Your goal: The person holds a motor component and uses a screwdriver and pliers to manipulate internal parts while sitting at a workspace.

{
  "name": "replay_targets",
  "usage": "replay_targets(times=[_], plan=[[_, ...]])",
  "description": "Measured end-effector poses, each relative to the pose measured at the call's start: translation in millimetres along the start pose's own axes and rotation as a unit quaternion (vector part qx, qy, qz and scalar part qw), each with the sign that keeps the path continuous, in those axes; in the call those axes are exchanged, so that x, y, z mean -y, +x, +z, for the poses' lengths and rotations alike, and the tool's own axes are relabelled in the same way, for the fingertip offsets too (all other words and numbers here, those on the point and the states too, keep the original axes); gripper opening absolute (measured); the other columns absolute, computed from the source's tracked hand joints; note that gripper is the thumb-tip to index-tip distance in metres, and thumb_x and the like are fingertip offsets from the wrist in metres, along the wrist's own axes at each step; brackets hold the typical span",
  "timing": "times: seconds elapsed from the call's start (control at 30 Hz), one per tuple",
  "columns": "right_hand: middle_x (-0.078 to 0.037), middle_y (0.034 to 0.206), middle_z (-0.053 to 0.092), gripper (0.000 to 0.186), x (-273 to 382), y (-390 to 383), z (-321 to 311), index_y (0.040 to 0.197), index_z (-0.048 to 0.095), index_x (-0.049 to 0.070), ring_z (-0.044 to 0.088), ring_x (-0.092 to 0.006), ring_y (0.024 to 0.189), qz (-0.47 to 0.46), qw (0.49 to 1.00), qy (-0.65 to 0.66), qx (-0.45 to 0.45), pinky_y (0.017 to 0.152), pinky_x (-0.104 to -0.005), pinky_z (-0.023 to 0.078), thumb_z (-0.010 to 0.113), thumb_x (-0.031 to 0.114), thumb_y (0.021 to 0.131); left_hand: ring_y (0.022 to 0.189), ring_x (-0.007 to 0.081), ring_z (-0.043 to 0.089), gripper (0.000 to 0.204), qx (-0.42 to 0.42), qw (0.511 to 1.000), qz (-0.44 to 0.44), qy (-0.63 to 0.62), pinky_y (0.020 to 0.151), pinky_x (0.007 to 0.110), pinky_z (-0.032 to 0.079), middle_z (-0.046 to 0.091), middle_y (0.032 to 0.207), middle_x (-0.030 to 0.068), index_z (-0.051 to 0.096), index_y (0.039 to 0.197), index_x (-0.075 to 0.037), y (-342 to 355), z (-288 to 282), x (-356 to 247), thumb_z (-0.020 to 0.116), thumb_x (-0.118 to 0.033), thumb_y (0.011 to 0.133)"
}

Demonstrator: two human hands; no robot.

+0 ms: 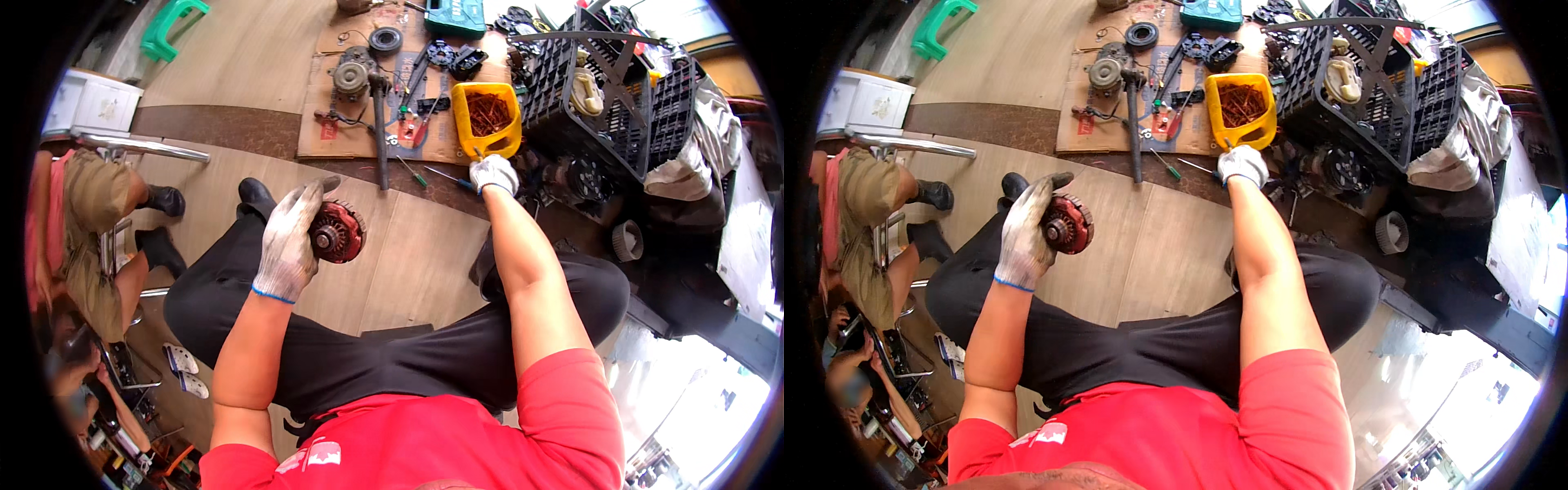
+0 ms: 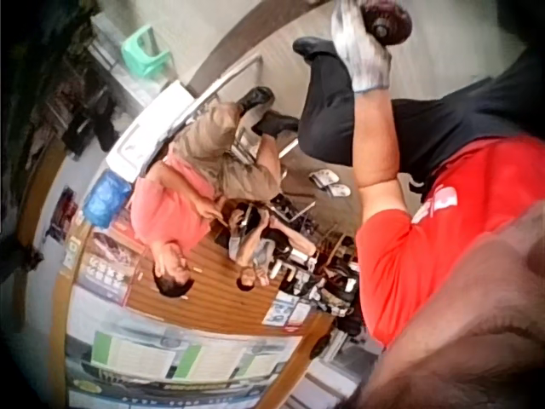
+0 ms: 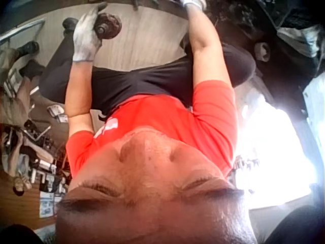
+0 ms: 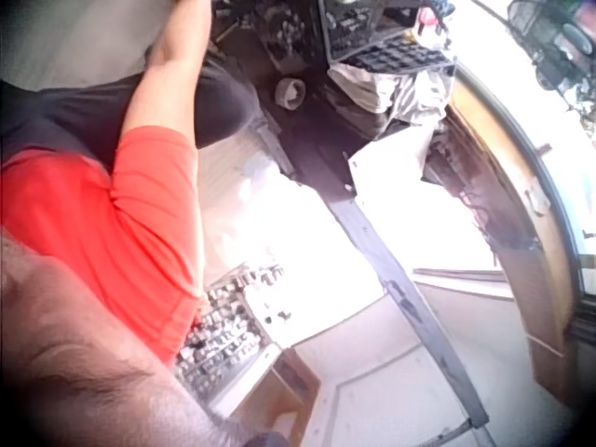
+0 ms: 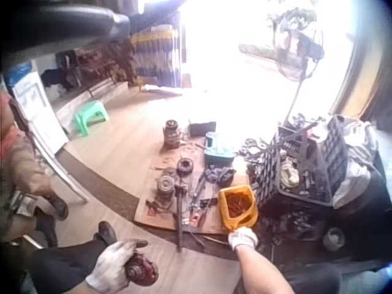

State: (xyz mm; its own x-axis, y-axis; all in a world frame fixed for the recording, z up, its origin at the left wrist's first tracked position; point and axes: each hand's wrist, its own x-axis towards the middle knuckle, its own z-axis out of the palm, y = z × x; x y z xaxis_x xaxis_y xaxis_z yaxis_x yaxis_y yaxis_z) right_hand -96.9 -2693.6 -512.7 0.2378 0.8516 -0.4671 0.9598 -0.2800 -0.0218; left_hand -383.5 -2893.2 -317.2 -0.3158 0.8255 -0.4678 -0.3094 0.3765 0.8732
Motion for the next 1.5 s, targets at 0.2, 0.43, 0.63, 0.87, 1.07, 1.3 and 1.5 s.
replay_targets(times=[0.2, 0.43, 0.63, 0.87, 1.07, 1.3, 1.5], plan=[[-0.016, 0.12, 0.071, 0.03, -30.5, 54.5, -2.3, 0.115, 0.074, 0.008, 0.069, -0.0333, 0.112, 0.057, 0.996, -0.007, -0.073, 0.089, -0.047, 0.057, 0.056, 0.02, 0.094, 0.086, 0.0097, 0.061, 0.034, -0.01, 0.999, -0.027, -0.02, 0.079, 0.024, 0.051, 0.062, 0.098, 0.0051, 0.062, 0.126, 0.003, -4.4, 6.7, -4.6, 0.052, -0.022, 0.106], [-0.016, 0.125, 0.069, 0.035, -5.6, 113.5, 26.6, 0.118, 0.072, 0.005, 0.069, -0.0331, 0.113, 0.108, 0.99, 0.001, -0.088, 0.087, -0.0477, 0.058, 0.048, 0.023, 0.1, 0.088, 0.0074, 0.059, 0.031, -0.004, 1.0, -0.024, -0.018, 0.081, 0.024, 0.051, 0.066, 0.116, 0.0073, 0.062, 0.126, 0.003, -2.8, 3.1, -6.0, 0.054, -0.018, 0.105], [-0.024, 0.134, 0.061, 0.045, 35.5, 105.8, 38.0, 0.126, 0.062, -0.004, 0.065, -0.0341, 0.119, 0.05, 0.996, 0.073, -0.001, 0.094, -0.045, 0.056, 0.065, 0.024, 0.092, 0.084, 0.0073, 0.06, 0.031, -0.007, 1.0, -0.017, -0.019, 0.076, 0.023, 0.052, 0.063, 0.104, 0.0053, 0.063, 0.126, 0.003, -6.7, -1.8, -9.1, 0.053, -0.018, 0.105], [-0.017, 0.137, 0.062, 0.06, 71.4, 87.2, 50.7, 0.128, 0.067, 0.004, 0.063, -0.0331, 0.123, -0.015, 0.992, 0.102, 0.076, 0.103, -0.0392, 0.051, 0.07, 0.047, 0.085, 0.083, 0.0082, 0.06, 0.037, -0.06, 0.998, 0.023, -0.007, 0.076, 0.023, 0.051, 0.062, 0.093, 0.0035, 0.064, 0.126, 0.001, -15.5, -16.2, -2.5, 0.052, -0.028, 0.106], [-0.014, 0.106, 0.073, 0.057, -38.6, 142.6, 26.2, 0.111, 0.073, -0.002, 0.068, -0.0237, 0.096, 0.066, 0.891, 0.448, -0.033, 0.085, -0.0372, 0.053, 0.075, 0.046, 0.082, 0.087, 0.0132, 0.061, 0.044, 0.019, 0.999, 0.04, 0.006, 0.08, 0.027, 0.053, 0.066, 0.106, 0.0089, 0.061, 0.127, 0.002, -1.4, -0.6, 6.8, 0.05, -0.035, 0.106], [-0.012, 0.108, 0.071, 0.034, 33.1, -48.1, -186.7, 0.122, 0.068, 0.004, 0.069, -0.0196, 0.089, -0.225, 0.804, 0.547, 0.062, 0.077, -0.0351, 0.056, 0.059, 0.028, 0.1, 0.081, 0.0122, 0.064, 0.061, 0.065, 0.992, 0.112, 0.006, 0.075, 0.027, 0.054, 0.064, 0.09, 0.005, 0.059, 0.131, 0.002, -2.6, -1.8, 10.1, 0.043, -0.051, 0.106], [-0.007, 0.09, 0.069, 0.042, 58.9, -230.4, -190.5, 0.121, 0.07, 0.01, 0.062, -0.0101, 0.077, -0.38, 0.822, 0.216, 0.366, 0.065, -0.0265, 0.051, 0.072, 0.039, 0.091, 0.102, 0.0146, 0.064, 0.059, 0.087, 0.976, 0.192, 0.049, 0.094, 0.029, 0.051, 0.065, 0.114, 0.0086, 0.054, 0.138, 0.001, 2.9, 6.8, -3.7, 0.04, -0.048, 0.108]])
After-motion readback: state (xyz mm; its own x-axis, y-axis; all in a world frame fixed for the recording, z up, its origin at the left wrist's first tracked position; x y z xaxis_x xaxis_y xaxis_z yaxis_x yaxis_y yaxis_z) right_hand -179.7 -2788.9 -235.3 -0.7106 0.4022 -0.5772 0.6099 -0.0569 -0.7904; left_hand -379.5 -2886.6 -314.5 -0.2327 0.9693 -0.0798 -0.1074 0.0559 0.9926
